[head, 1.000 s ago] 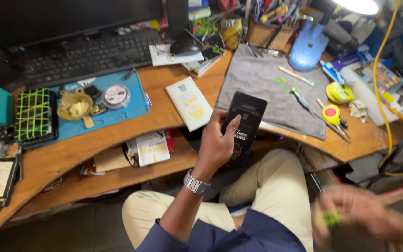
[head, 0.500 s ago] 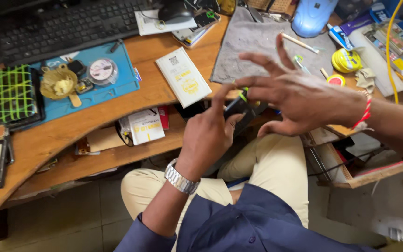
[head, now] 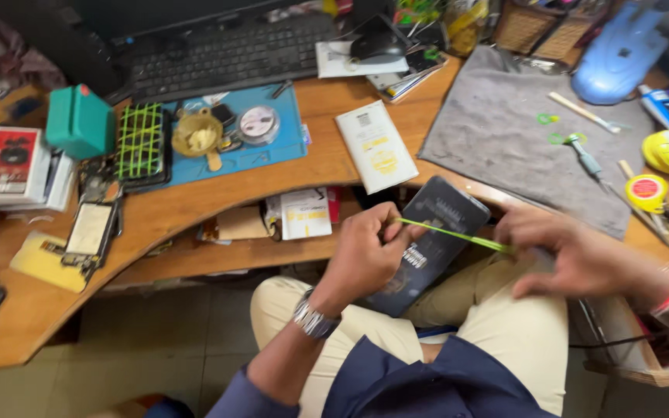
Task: The person assembles a mobile phone by connecting internal cables to the circuit board, placing the battery into the chassis, and securing the screen assembly to the main body with rubber bands.
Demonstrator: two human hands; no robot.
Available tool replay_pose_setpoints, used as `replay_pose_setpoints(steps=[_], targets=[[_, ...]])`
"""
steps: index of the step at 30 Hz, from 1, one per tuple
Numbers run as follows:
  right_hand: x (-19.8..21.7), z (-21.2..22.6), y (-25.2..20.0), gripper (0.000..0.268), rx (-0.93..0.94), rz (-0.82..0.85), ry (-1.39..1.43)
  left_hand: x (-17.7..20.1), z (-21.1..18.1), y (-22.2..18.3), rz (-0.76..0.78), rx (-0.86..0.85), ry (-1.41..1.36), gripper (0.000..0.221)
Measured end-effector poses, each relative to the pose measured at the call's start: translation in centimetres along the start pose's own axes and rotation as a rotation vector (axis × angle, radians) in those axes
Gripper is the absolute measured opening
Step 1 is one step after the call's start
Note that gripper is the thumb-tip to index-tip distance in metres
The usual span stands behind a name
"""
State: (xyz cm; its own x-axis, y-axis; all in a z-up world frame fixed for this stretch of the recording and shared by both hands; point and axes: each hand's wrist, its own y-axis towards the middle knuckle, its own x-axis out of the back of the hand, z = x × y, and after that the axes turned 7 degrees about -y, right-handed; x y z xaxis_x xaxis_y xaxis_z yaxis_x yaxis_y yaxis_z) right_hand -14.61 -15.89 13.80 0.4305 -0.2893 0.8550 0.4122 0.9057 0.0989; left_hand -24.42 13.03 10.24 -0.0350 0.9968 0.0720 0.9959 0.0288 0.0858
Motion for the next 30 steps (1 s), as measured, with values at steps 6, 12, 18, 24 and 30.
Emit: replay_pose_setpoints(steps=[6,12,18,24,30], targets=[[-8.6,2.9,2.2,0.024,-0.078,-0.481,0.640,-3.1,6.0,1.6,-0.067,0.303,-0.605,0.036],[-10.2,3.0,4.2,0.036,-0.200,-0.555,1.048,-3.0,5.7,0.6,0.179,0.179,-0.633,0.040],[-10.1,2.5,3.8,0.031,-0.119,-0.465,0.907,-3.5,4.6,1.2,0.258,0.089,-0.586,0.088],[-9.8,0.3,0.7,0.029,-0.335,-0.113,0.578,-2.0,1.8,1.1,0.101,0.208,-0.706,0.088],[-1.2,2.2,-2.4,0.016,0.160,-0.222,0.756,0.6,0.5,5.8,0.057,0.202,-0.407,0.092]])
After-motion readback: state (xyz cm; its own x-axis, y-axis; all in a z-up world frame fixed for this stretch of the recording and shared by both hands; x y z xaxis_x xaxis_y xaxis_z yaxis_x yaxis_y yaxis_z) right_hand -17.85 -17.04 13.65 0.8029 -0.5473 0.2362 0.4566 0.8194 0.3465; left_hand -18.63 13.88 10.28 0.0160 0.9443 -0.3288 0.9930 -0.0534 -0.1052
